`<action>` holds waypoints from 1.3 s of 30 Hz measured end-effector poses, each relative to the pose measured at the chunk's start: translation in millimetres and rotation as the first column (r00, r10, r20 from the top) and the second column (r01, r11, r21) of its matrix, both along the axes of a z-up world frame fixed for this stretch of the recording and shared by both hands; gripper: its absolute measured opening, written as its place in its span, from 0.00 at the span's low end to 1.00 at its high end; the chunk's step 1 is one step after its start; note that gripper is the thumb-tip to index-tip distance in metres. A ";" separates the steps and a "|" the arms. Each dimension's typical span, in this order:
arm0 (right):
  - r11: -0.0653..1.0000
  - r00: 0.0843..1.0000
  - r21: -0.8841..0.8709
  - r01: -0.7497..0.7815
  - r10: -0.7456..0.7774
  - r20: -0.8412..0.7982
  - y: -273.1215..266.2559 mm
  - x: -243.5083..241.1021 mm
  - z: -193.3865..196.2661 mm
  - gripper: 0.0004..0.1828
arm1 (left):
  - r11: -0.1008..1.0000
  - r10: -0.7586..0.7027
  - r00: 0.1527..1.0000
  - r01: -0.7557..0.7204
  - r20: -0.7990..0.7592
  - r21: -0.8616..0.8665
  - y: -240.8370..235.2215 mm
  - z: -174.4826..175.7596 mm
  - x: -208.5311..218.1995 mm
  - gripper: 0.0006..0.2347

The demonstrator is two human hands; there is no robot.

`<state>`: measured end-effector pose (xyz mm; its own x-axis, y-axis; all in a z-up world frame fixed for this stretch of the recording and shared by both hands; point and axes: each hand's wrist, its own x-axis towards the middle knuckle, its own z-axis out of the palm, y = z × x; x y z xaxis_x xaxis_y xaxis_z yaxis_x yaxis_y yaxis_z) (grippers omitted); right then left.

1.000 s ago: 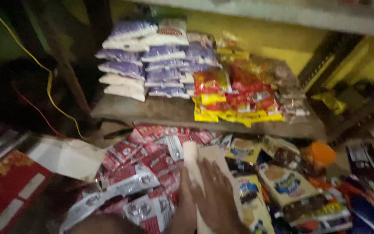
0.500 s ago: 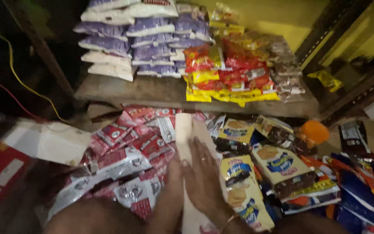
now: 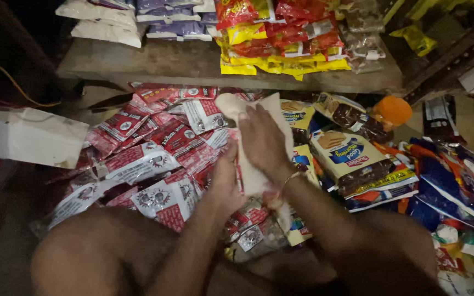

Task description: The person organizes multiple small packets of a product into a stack on a shelf by hand, using a piece of cardboard to support the items.

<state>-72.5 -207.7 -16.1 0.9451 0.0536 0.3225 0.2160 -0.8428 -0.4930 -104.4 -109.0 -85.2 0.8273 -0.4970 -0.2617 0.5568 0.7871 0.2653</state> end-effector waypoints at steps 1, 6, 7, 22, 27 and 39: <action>0.999 0.998 -0.023 -0.033 0.034 0.043 3.6 -9.3 -1.9 0.28 | 1.000 0.009 0.998 -0.008 0.056 -0.021 -0.4 -4.6 2.8 0.24; 0.991 0.988 -0.090 -0.102 0.112 0.111 37.8 -88.2 -17.5 0.33 | 0.964 0.219 0.927 -0.156 0.304 -0.217 14.3 -46.3 20.6 0.23; 0.991 0.988 -0.101 -0.085 0.097 0.118 40.2 -95.3 -16.9 0.33 | 0.970 0.229 0.924 -0.189 0.305 -0.154 15.6 -52.4 21.3 0.24; 1.000 0.987 0.029 -0.002 -0.003 0.160 -57.9 -3.9 0.3 0.18 | 0.921 -0.305 0.945 0.324 -0.116 0.219 9.9 38.8 -5.3 0.22; 0.921 0.992 -0.370 0.119 -0.098 0.075 -80.0 -26.3 6.0 0.20 | 0.985 -0.137 0.983 0.148 0.121 -0.089 25.0 53.5 -7.6 0.23; 0.881 0.985 -0.452 0.137 -0.171 -0.035 -67.6 -25.6 11.1 0.28 | 0.652 0.117 0.963 -0.259 0.243 0.712 74.8 39.0 39.2 0.21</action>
<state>-98.1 -275.3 -4.9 0.9728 0.0278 0.2300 0.0440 -0.9969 -0.0657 -65.2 -34.2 -46.2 0.9450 -0.0313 -0.3257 0.3126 0.3801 0.8705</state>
